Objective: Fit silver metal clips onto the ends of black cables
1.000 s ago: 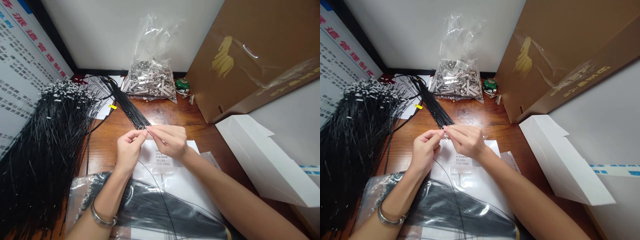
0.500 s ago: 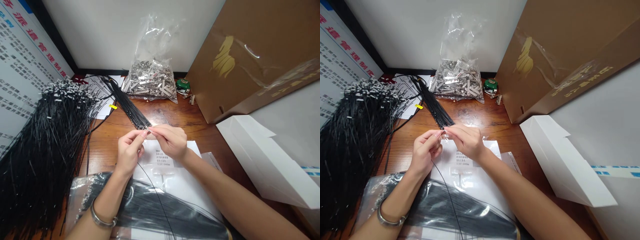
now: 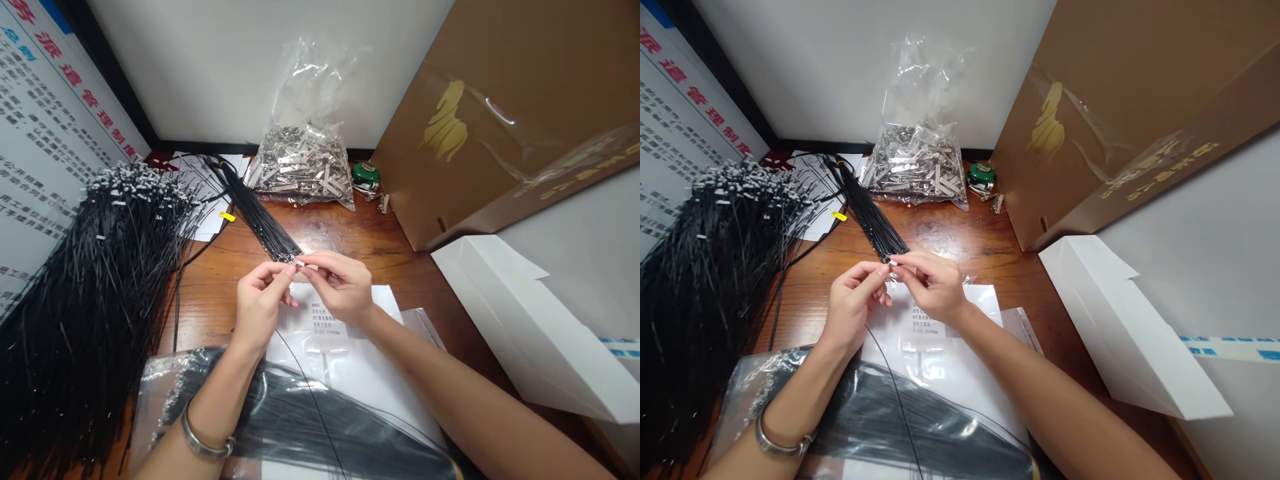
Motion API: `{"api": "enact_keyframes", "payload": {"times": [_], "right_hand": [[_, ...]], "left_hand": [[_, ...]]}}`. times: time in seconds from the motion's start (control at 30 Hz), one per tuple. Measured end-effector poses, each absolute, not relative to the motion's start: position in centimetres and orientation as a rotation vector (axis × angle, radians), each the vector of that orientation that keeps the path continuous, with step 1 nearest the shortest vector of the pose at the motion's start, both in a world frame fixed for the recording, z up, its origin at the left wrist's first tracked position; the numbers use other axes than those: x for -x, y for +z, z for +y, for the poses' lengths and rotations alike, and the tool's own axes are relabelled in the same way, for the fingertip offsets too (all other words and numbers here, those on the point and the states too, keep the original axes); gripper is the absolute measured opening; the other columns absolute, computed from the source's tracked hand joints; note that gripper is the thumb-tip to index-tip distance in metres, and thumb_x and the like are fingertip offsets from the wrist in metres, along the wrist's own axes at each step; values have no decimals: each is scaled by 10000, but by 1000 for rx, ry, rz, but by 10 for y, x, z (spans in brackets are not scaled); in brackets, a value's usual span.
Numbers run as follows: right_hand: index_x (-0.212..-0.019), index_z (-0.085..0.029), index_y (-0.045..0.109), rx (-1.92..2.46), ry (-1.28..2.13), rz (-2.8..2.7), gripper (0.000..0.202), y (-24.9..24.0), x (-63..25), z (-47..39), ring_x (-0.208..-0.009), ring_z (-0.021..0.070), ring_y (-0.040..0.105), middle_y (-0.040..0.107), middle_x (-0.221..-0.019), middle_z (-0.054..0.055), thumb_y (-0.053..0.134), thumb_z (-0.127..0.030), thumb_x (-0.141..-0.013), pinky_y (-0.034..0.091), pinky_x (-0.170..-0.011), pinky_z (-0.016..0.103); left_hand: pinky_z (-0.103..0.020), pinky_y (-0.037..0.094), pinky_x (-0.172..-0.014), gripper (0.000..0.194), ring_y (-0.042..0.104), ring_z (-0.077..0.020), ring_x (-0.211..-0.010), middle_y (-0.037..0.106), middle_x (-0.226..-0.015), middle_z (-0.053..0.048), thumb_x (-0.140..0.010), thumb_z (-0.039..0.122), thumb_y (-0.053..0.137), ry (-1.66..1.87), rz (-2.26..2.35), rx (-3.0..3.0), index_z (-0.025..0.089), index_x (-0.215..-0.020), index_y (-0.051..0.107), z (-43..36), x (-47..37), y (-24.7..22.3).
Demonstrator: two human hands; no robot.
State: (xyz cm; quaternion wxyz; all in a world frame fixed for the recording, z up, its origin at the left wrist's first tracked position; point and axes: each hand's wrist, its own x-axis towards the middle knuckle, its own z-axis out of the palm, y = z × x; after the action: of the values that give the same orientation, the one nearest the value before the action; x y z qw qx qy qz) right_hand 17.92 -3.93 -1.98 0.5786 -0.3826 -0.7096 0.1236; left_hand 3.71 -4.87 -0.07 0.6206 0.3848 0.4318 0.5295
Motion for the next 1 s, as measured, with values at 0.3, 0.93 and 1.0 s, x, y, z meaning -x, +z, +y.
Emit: {"api": "enact_keyframes", "payload": {"times": [0.3, 0.93, 1.0], "right_hand": [[-1246, -132, 501, 1173, 1506, -1508, 485, 9, -167, -56, -568, 118, 641, 718, -863, 82, 642, -341, -832, 435, -406, 187], [-1011, -89, 680, 2301, 170, -1556, 372, 32, -292, -26, -818, 264, 647, 698, -837, 153, 387, -301, -924, 446, -715, 342], [-1178, -25, 585, 2349, 118, -1586, 407, 27, -293, -17, -904, 327, 645, 686, -950, 233, 505, -281, -871, 448, -768, 394]], "left_hand": [[-202, 432, -553, 283, 626, -119, -635, 735, -771, -55, -797, 416, 669, 1404, 1074, -931, 184, -878, 527, -47, -37, 3], [-201, 362, -481, 327, 480, -78, -499, 729, -799, -89, -784, 464, 637, 1290, 1103, -1001, 139, -765, 601, -40, -31, -4], [-207, 373, -490, 326, 474, -82, -489, 708, -729, -70, -790, 459, 630, 1266, 1095, -1040, 140, -724, 611, -41, -30, -4]]}}
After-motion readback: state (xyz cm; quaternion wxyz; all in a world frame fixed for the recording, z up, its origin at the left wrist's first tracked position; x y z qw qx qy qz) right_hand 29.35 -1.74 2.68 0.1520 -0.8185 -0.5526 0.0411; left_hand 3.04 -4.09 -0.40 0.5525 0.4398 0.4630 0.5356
